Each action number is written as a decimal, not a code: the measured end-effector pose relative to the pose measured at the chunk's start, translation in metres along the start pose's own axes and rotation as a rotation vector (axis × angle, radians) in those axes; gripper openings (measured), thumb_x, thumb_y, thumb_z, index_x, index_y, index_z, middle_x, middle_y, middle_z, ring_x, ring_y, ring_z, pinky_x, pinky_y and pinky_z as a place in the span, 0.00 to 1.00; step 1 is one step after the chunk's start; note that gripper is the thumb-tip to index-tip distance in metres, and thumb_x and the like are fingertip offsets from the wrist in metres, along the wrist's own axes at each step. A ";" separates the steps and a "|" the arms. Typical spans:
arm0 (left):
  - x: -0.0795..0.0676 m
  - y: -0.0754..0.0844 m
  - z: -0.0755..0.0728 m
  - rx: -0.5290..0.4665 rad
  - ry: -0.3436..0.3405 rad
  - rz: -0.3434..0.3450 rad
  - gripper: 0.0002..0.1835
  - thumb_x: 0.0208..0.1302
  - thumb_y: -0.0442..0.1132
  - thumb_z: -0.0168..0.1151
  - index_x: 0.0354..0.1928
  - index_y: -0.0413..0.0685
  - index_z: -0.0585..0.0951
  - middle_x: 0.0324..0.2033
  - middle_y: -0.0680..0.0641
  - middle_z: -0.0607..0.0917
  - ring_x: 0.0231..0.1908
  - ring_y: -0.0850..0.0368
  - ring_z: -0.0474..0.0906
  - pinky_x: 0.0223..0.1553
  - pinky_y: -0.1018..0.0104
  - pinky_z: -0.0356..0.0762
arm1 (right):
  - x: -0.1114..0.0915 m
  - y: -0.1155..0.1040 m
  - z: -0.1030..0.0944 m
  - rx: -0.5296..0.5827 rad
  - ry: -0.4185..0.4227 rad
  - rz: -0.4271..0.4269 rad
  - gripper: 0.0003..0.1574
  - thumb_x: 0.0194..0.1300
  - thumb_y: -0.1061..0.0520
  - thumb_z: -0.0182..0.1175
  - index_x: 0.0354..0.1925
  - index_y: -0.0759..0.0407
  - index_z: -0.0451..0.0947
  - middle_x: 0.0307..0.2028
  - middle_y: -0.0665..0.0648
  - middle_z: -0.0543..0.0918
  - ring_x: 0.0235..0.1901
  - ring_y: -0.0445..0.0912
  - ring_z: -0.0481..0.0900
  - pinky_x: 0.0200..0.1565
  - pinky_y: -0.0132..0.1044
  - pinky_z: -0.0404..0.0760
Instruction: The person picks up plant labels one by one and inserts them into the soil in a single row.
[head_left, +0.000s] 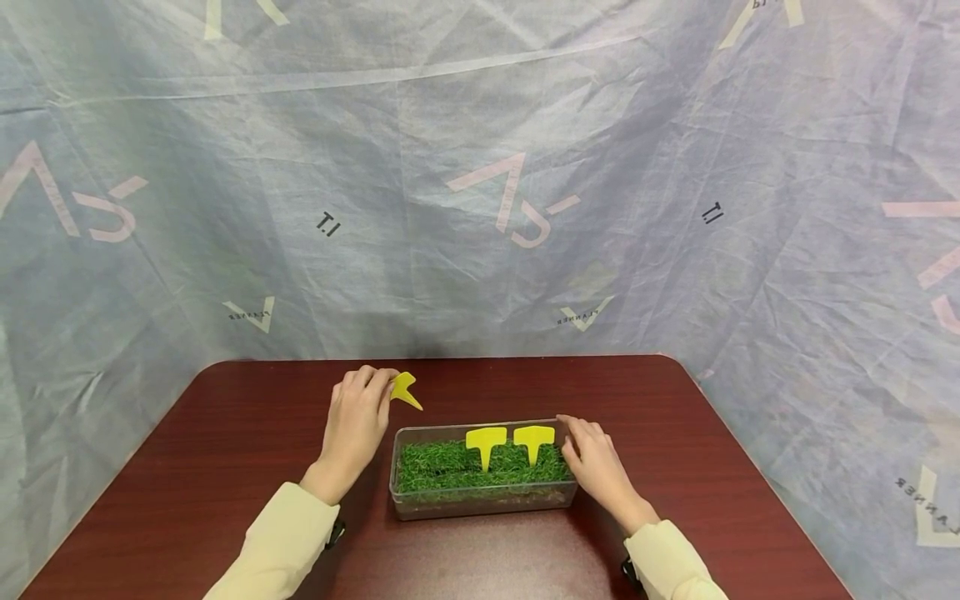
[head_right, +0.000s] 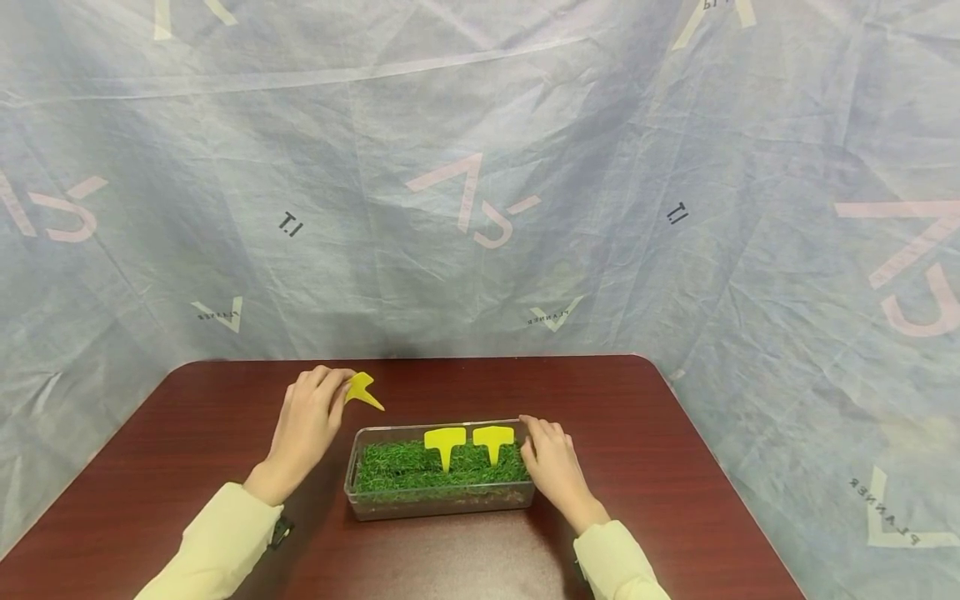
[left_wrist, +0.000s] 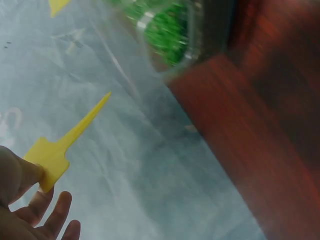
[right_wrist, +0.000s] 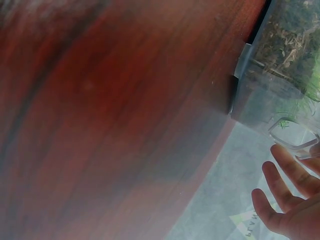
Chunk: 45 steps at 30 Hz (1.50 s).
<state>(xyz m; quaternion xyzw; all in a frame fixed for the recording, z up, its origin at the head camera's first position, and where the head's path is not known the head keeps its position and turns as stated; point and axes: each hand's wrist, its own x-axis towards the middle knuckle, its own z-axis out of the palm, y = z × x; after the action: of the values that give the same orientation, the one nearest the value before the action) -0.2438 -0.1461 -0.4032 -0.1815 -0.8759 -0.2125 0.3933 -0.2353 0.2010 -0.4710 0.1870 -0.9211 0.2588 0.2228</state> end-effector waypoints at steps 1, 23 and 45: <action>0.001 0.003 -0.001 -0.005 -0.002 0.006 0.08 0.61 0.28 0.66 0.42 0.41 0.82 0.32 0.45 0.79 0.36 0.42 0.74 0.41 0.46 0.70 | 0.000 0.000 0.000 0.003 -0.003 0.005 0.22 0.64 0.66 0.54 0.56 0.66 0.76 0.28 0.46 0.73 0.36 0.50 0.72 0.36 0.46 0.66; -0.015 0.039 0.004 -0.032 -0.159 0.104 0.10 0.62 0.29 0.66 0.44 0.47 0.84 0.33 0.51 0.76 0.38 0.49 0.73 0.46 0.47 0.72 | 0.000 0.002 0.001 0.013 -0.049 0.052 0.22 0.65 0.66 0.54 0.58 0.66 0.75 0.29 0.47 0.73 0.39 0.51 0.72 0.38 0.47 0.65; -0.032 0.040 0.019 -0.041 -0.225 0.146 0.11 0.60 0.28 0.67 0.43 0.49 0.84 0.32 0.52 0.76 0.37 0.51 0.73 0.45 0.51 0.72 | 0.000 0.002 0.000 0.013 -0.041 0.050 0.22 0.65 0.67 0.55 0.58 0.66 0.75 0.33 0.50 0.77 0.39 0.52 0.73 0.38 0.46 0.66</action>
<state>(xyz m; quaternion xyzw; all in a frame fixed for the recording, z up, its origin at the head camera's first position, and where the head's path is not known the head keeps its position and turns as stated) -0.2163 -0.1076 -0.4302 -0.2753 -0.8944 -0.1795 0.3034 -0.2362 0.2021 -0.4721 0.1706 -0.9282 0.2663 0.1962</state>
